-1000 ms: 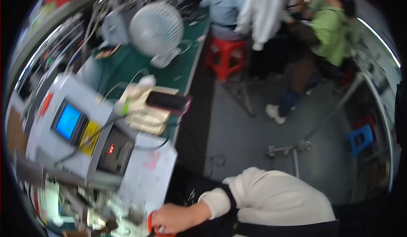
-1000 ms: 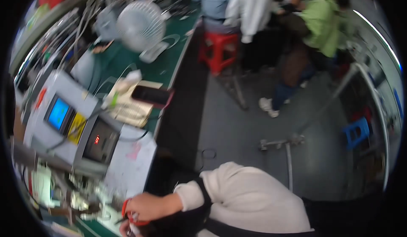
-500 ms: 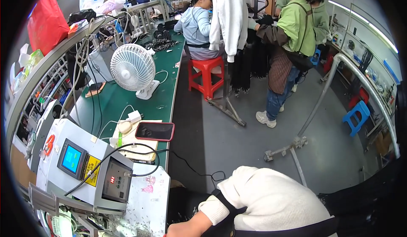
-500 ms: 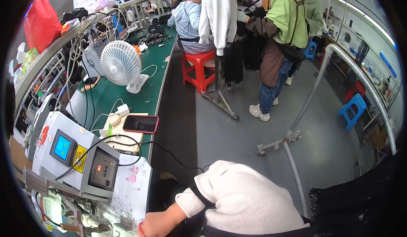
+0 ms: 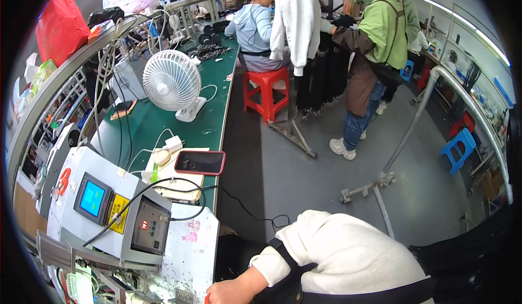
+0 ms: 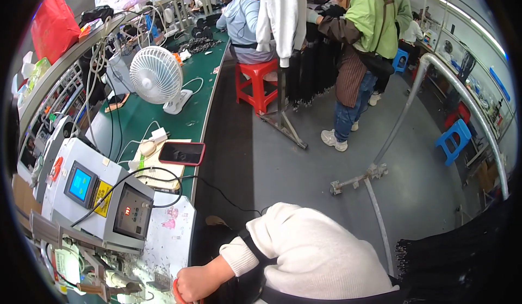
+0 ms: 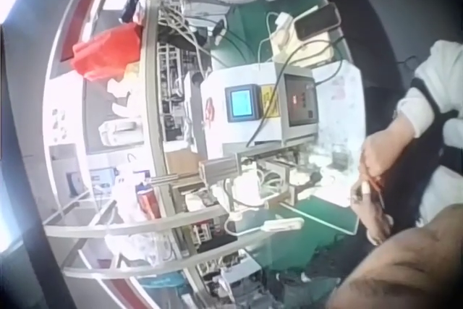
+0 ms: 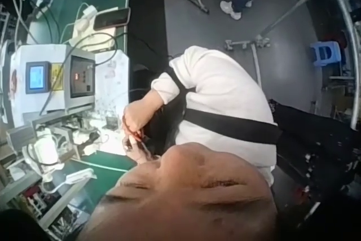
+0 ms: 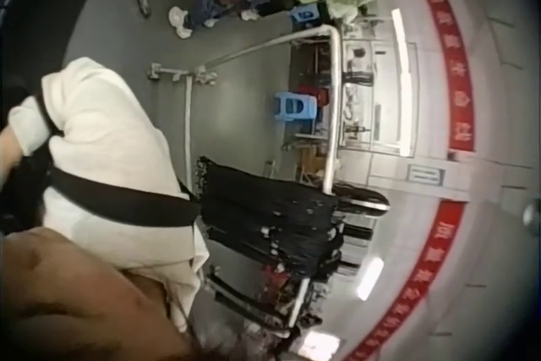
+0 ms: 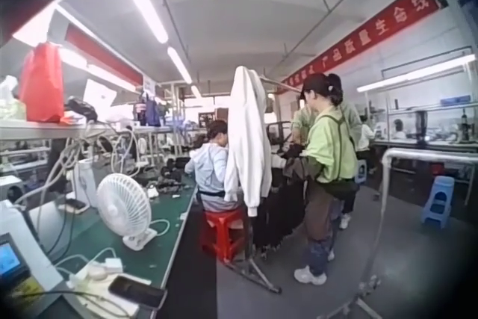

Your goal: The person trims the ends of wires using shears and then gathers a bundle of cables from the table. They wrap tape around the bundle by hand and use the shears to cut the tape before setting the bundle back down.

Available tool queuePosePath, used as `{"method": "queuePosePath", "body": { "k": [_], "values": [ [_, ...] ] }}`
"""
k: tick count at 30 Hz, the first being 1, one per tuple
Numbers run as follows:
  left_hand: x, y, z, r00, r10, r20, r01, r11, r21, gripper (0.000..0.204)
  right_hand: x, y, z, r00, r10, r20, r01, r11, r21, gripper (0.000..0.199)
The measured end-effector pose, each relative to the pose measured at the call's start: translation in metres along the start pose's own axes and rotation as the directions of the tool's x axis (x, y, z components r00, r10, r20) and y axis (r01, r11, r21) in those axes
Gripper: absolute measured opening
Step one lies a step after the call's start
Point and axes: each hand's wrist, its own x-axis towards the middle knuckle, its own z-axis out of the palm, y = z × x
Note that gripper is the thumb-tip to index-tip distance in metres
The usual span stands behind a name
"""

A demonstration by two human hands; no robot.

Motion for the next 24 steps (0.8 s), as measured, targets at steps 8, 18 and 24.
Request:
{"method": "queuePosePath", "body": {
  "k": [8, 18, 24],
  "values": [
    [0.005, -0.027, 0.006, 0.935, 0.286, -0.210, -0.267, 0.957, 0.114, 0.015, 0.005, -0.016, 0.010, 0.928, 0.371, -0.028, -0.361, 0.916, 0.175, 0.010],
    [0.004, -0.030, 0.007, 0.848, 0.419, -0.326, -0.365, 0.906, 0.216, 0.015, 0.004, -0.016, 0.014, 0.895, 0.442, -0.064, -0.408, 0.868, 0.284, 0.014],
    [0.006, -0.027, 0.008, 0.760, 0.577, -0.298, -0.476, 0.807, 0.349, 0.016, 0.006, -0.013, 0.017, 0.723, 0.671, 0.165, -0.553, 0.419, 0.720, 0.016]
  ]
}}
